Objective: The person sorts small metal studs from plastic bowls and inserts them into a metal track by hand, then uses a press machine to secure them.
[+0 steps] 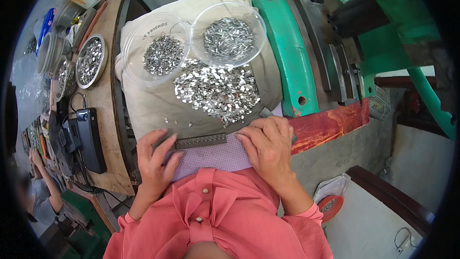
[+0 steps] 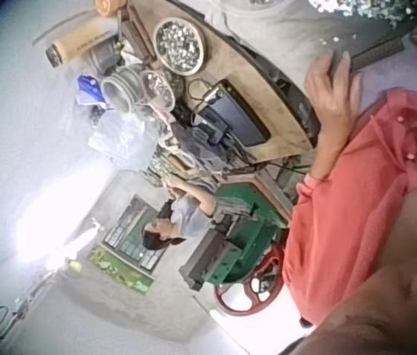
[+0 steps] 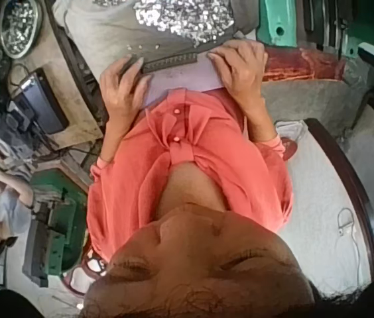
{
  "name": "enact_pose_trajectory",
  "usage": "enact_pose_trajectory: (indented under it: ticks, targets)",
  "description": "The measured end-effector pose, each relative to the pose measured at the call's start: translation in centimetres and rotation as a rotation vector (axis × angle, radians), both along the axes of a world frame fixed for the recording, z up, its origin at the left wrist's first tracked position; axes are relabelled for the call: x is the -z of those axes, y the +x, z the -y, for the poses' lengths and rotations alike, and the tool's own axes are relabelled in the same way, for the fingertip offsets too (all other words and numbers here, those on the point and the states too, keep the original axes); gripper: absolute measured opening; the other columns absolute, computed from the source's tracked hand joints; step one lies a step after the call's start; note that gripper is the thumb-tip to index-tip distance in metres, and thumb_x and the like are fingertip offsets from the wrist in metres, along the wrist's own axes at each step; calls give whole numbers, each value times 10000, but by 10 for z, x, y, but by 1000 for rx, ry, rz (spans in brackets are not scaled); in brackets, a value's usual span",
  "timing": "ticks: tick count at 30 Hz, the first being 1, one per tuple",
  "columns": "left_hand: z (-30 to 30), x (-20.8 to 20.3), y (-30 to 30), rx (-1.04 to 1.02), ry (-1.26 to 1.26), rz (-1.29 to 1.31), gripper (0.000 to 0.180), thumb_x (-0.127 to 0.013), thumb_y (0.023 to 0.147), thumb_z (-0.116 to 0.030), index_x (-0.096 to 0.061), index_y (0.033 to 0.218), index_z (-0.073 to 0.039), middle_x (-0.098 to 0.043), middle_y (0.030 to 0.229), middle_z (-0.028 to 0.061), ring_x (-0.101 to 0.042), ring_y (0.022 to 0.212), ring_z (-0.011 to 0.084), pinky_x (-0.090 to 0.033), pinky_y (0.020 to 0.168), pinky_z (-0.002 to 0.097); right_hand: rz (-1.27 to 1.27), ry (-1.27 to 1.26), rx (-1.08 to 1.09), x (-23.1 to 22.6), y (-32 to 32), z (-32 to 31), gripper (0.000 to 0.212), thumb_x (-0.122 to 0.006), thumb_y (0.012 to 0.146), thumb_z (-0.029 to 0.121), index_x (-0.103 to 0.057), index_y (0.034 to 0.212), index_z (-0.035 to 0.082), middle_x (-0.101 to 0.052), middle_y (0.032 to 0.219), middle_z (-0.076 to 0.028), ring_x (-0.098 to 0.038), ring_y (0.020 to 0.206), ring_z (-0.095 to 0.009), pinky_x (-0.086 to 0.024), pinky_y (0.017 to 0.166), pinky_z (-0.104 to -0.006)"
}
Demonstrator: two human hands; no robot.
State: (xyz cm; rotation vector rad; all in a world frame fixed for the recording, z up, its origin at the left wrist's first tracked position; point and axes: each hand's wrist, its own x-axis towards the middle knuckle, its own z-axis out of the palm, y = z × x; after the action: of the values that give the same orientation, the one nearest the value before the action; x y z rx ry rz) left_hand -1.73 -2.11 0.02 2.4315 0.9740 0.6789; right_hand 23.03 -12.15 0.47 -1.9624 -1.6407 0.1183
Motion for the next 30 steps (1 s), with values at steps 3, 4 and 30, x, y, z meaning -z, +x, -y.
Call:
enact_pose_trajectory:
  ticks: [3,4,30]
  targets:
    - [2,7,-12,-69,-44,31,451,-840,666,-64,-708,1097,-47,-625,1198,154,-582,1091,334,-482,909,413,-148,19,-28,-7,-1,-9,147,-809,741,124,-733,867,113,-617,903,-1,-526,921,-253,-392,789,-382]
    - [3,9,-12,-75,-46,33,451,-840,666,-64,-708,1097,-47,-625,1198,154,-582,1091,334,-482,909,413,-191,18,-59,-12,-2,-14,138,-811,737,125,-739,854,111,-618,907,2,-517,928,-255,-391,789,-380]
    - [-7,14,-10,-76,-151,134,295,-863,675,-140,-692,911,-89,-625,1156,97,-593,1047,278,-416,851,390,-341,-235,-304,-18,-44,-77,78,-791,786,201,-769,825,137,-631,953,41,-467,1031,-226,-271,910,-404]
